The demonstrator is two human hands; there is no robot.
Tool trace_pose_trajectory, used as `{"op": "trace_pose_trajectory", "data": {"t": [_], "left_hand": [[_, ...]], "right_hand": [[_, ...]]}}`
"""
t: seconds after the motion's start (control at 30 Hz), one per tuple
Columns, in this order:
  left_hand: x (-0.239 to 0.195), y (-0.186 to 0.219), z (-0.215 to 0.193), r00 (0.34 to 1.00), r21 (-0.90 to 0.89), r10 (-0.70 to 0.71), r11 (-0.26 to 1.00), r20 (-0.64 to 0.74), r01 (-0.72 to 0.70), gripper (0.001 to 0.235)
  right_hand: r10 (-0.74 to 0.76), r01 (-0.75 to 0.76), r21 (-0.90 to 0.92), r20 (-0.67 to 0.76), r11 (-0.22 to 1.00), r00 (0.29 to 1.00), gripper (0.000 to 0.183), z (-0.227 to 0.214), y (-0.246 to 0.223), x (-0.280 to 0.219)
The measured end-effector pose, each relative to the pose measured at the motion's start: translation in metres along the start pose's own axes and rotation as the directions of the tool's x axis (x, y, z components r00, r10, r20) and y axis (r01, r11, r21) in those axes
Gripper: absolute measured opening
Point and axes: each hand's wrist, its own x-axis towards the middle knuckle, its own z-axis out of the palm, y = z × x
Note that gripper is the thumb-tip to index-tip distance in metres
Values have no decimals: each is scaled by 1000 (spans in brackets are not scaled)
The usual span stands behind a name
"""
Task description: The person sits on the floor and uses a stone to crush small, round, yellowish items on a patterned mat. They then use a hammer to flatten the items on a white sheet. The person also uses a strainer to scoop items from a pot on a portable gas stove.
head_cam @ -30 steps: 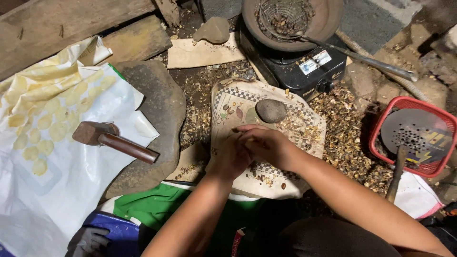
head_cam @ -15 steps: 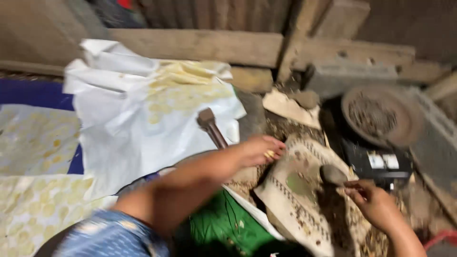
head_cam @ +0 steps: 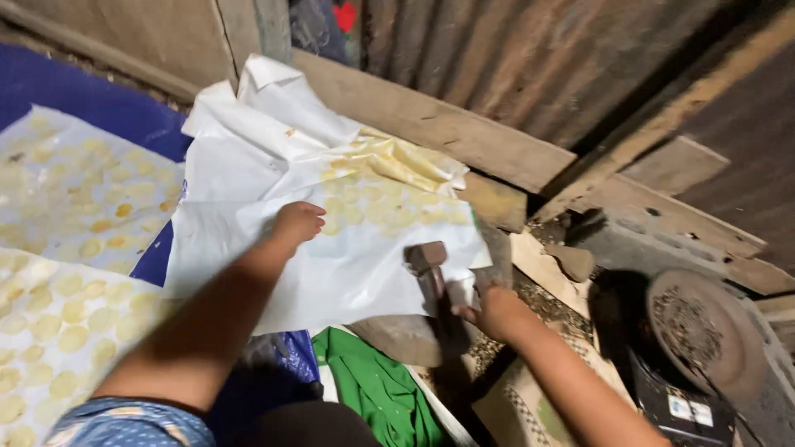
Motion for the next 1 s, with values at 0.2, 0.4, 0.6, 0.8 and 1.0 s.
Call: {"op": "trace_pose_trajectory", "data": {"t": [0.2, 0.4, 0.6, 0.8, 1.0], "left_hand": [[-20, -30, 49, 724, 598, 665, 509, 184, -619, 22], [-53, -19, 56, 504, 791, 826, 123, 253, -599, 19], [-58, -21, 52, 481, 736, 860, 211, 173, -643, 16], [-55, -12, 80, 526, 687, 840, 304, 134, -660, 9], [-59, -11, 83, 687, 746, 710, 372, 154, -552, 18]], "right_hand": [[333, -184, 506, -222, 843, 916, 49, 102, -45, 83], [418, -353, 413, -75, 839, 905, 50, 11, -87, 90], [298, -209, 324, -255, 923, 920, 53, 53, -124, 124], [291, -113, 606, -203, 787, 935, 30, -19, -140, 107], [51, 445, 359, -821, 820, 568, 30, -40, -167, 80]]}}
